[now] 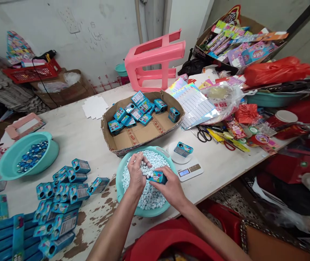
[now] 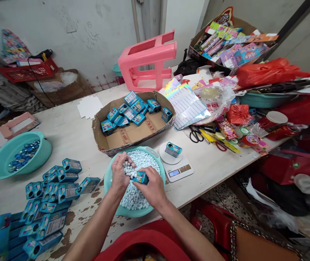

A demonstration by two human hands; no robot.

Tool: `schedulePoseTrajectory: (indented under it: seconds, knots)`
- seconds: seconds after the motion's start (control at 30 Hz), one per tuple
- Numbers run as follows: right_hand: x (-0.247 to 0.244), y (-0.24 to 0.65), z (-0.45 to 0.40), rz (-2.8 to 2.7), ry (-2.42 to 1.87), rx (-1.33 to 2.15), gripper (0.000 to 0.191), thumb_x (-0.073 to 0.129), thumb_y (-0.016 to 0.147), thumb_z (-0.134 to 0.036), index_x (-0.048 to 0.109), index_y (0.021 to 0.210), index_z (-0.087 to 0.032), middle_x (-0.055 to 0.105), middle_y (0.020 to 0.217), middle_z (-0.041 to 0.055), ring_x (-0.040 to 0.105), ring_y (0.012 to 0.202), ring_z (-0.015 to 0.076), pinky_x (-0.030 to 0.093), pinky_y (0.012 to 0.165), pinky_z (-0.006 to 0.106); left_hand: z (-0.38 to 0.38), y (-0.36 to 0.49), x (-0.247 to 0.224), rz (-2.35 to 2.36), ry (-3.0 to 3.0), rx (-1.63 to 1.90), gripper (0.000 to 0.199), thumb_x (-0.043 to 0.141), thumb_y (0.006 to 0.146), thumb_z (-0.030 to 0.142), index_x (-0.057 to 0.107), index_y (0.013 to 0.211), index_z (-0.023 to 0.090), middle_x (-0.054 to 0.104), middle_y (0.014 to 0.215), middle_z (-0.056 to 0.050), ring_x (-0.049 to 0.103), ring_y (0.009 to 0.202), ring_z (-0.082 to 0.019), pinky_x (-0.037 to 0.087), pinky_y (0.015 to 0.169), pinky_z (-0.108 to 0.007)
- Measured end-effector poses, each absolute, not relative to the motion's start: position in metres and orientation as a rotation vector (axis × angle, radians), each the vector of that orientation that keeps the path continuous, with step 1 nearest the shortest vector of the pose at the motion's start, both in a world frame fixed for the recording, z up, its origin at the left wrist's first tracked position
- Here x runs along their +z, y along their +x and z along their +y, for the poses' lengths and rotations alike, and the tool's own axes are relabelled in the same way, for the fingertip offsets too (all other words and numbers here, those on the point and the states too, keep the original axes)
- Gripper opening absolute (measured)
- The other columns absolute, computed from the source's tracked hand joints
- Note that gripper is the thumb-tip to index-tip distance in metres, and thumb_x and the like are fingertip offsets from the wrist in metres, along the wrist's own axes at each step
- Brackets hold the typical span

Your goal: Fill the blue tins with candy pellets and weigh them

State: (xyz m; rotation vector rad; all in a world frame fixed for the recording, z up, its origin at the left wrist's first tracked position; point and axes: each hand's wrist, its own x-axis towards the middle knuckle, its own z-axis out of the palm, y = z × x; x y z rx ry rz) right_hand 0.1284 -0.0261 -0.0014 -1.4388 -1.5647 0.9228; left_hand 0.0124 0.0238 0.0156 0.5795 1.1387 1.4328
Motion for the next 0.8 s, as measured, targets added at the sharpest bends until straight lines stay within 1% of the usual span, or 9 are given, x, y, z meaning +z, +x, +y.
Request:
schedulePoseTrajectory:
  seconds: [0.1, 0.23, 0.33, 0.43, 0.63, 0.8]
  knots:
    - [0.0, 0.128, -0.024, -1.547, -1.436, 0.936, 0.029, 0.074, 0.069, -0.023, 0.062, 0.095, -0.022, 0.061, 0.092, 0.0026, 0.058, 0.09, 0.0216, 0.046, 0.081, 0.035, 0.023, 0.012, 0.017, 1.116, 0.598, 1.441, 0.024, 0.06, 0.079, 0.037, 0.048, 0.069, 0.019, 0.048, 0.053, 0.005, 0.054, 0.053, -0.011, 0.043, 0.058, -0.023]
    - [0.002, 0.126, -0.022, -1.526, -1.448, 0.954, 0.028, 0.074, 0.068, -0.023, 0.062, 0.093, -0.022, 0.061, 0.09, 0.0021, 0.059, 0.088, 0.0211, 0.046, 0.079, 0.034, 0.021, 0.012, 0.022, 1.119, 0.599, 1.454, 0.029, 0.059, 0.08, 0.037, 0.045, 0.064, 0.018, 0.05, 0.06, 0.004, 0.054, 0.057, -0.01, 0.044, 0.061, -0.024]
    - [0.005, 0.124, -0.019, -1.51, -1.445, 0.945, 0.028, 0.075, 0.067, -0.024, 0.062, 0.092, -0.022, 0.062, 0.088, 0.0018, 0.059, 0.086, 0.0209, 0.047, 0.078, 0.033, 0.022, 0.01, 0.026, 1.138, 0.634, 1.473, 0.03, 0.059, 0.08, 0.038, 0.045, 0.062, 0.018, 0.049, 0.058, 0.004, 0.053, 0.057, -0.01, 0.045, 0.062, -0.025]
    - [0.005, 0.121, -0.015, -1.534, -1.416, 0.955, 0.028, 0.074, 0.067, -0.023, 0.063, 0.092, -0.022, 0.062, 0.088, 0.0016, 0.059, 0.086, 0.0209, 0.047, 0.078, 0.033, 0.025, 0.008, 0.028, 1.143, 0.627, 1.508, 0.032, 0.058, 0.081, 0.038, 0.043, 0.06, 0.018, 0.045, 0.052, 0.005, 0.052, 0.054, -0.011, 0.044, 0.06, -0.025]
    - [0.004, 0.118, -0.012, -1.501, -1.414, 0.972, 0.029, 0.075, 0.066, -0.019, 0.063, 0.092, -0.022, 0.061, 0.088, 0.0011, 0.058, 0.087, 0.0202, 0.046, 0.078, 0.033, 0.028, 0.009, 0.029, 1.151, 0.586, 1.494, 0.029, 0.061, 0.079, 0.037, 0.045, 0.063, 0.018, 0.047, 0.056, 0.005, 0.05, 0.052, -0.009, 0.044, 0.057, -0.024]
    - [0.011, 0.122, -0.012, -1.478, -1.403, 0.983, 0.029, 0.075, 0.067, -0.021, 0.062, 0.093, -0.022, 0.061, 0.089, 0.0018, 0.058, 0.086, 0.0205, 0.046, 0.079, 0.033, 0.028, 0.01, 0.035, 1.107, 0.598, 1.471, 0.034, 0.056, 0.082, 0.04, 0.044, 0.058, 0.019, 0.044, 0.052, 0.004, 0.05, 0.05, -0.01, 0.044, 0.056, -0.026]
